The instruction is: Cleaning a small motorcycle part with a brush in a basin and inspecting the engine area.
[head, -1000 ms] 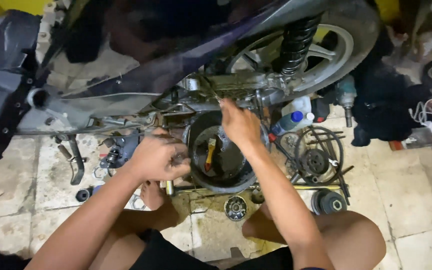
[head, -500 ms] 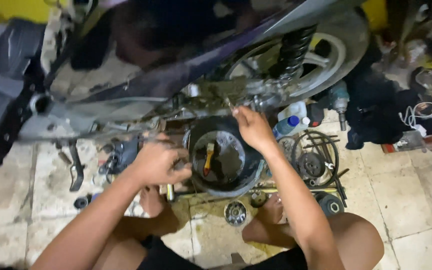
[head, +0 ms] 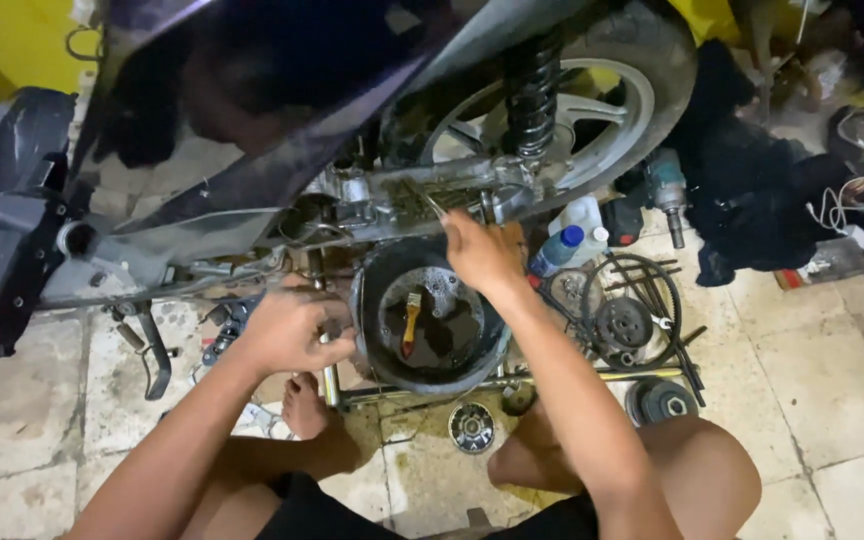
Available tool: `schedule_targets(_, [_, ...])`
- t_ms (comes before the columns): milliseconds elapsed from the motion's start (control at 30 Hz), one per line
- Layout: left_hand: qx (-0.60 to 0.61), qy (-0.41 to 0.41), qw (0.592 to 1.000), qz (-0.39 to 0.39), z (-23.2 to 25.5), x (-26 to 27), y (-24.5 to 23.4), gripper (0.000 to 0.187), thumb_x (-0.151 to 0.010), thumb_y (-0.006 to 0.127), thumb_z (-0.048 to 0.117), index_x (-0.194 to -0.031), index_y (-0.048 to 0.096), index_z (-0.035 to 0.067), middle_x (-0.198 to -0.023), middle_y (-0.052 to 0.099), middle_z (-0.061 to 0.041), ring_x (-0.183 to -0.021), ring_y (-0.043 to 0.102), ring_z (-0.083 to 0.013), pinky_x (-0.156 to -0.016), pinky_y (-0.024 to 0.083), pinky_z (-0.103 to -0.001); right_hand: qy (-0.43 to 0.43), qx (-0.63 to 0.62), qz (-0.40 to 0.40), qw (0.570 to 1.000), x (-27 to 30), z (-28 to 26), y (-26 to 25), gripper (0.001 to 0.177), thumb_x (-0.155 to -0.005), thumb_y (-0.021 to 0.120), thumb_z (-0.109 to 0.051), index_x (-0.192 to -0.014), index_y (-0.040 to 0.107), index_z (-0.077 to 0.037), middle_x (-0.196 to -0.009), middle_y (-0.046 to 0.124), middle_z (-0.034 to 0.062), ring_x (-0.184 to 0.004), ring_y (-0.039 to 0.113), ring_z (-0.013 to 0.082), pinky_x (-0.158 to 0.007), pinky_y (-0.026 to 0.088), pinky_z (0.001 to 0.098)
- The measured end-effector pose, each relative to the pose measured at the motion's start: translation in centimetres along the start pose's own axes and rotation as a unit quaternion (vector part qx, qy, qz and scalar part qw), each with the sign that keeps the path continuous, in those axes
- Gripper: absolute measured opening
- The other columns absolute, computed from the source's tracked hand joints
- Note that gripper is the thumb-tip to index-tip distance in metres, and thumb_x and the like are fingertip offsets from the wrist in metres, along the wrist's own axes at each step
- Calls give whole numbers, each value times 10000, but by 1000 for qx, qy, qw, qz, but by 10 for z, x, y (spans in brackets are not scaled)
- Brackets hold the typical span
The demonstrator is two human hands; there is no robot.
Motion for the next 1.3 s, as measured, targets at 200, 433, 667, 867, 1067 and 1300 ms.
schedule_targets(200, [8,19,999,27,8,-2,-4,297,-698,683,276,-475,510,183,-351,367,9,-344,483,-223,-519,476,-306,0,-109,-36,993,1,-1,-4,413,-971,303,-387,-1189,621,-238,-1118,684,176,-1138,597,422,-995,425,555])
schedule_targets(433, [35,0,999,16,15,-8,-10,301,-704,682,256,-483,508,149,-342,346,-22,-324,450,-257,-496,474,-326,1,-64,-53,997,-10,0,-9,375,-964,318,-348,-1171,613,-244,-1103,681,191,-1109,615,416,-954,462,552])
schedule_targets(667, [24,13,1000,2,7,-12,-6,356,-723,685,290,-481,465,149,-358,359,-24,-330,450,-249,-469,462,-347,27,-16,-62,998,-3,17,-41,399,-965,327,-338,-1247,604,-283,-1146,666,196,-1133,594,428,-963,457,557])
schedule_targets(867, [9,13,1000,1,-3,1,3,323,-727,665,324,-497,501,167,-380,384,-35,-375,488,-265,-579,467,-334,1,-26,-65,998,-8,1,1,404,-972,293,-313,-1231,591,-229,-1114,676,220,-1097,622,430,-933,474,560])
schedule_targets(1067, [-32,-67,989,-130,6,-4,0,316,-742,637,448,-575,565,190,-430,508,-41,-448,560,-242,-692,500,-367,25,84,-38,995,-3,4,-25,384,-983,290,-290,-1170,614,-202,-1014,693,220,-1009,658,432,-859,497,564])
schedule_targets(1300, [-11,-108,964,-241,11,-29,-8,338,-814,614,513,-880,719,199,-615,676,-78,-659,689,-281,-739,542,-424,33,62,-49,996,10,-5,-42,421,-965,300,-305,-1276,578,-253,-1106,665,249,-1077,615,463,-913,483,579])
Point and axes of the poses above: each hand's wrist, its own x-axis away from the middle knuckle, its own y-axis out of the palm, z = x × y, the point moved 1 cm from there along -x, towards the middle knuckle
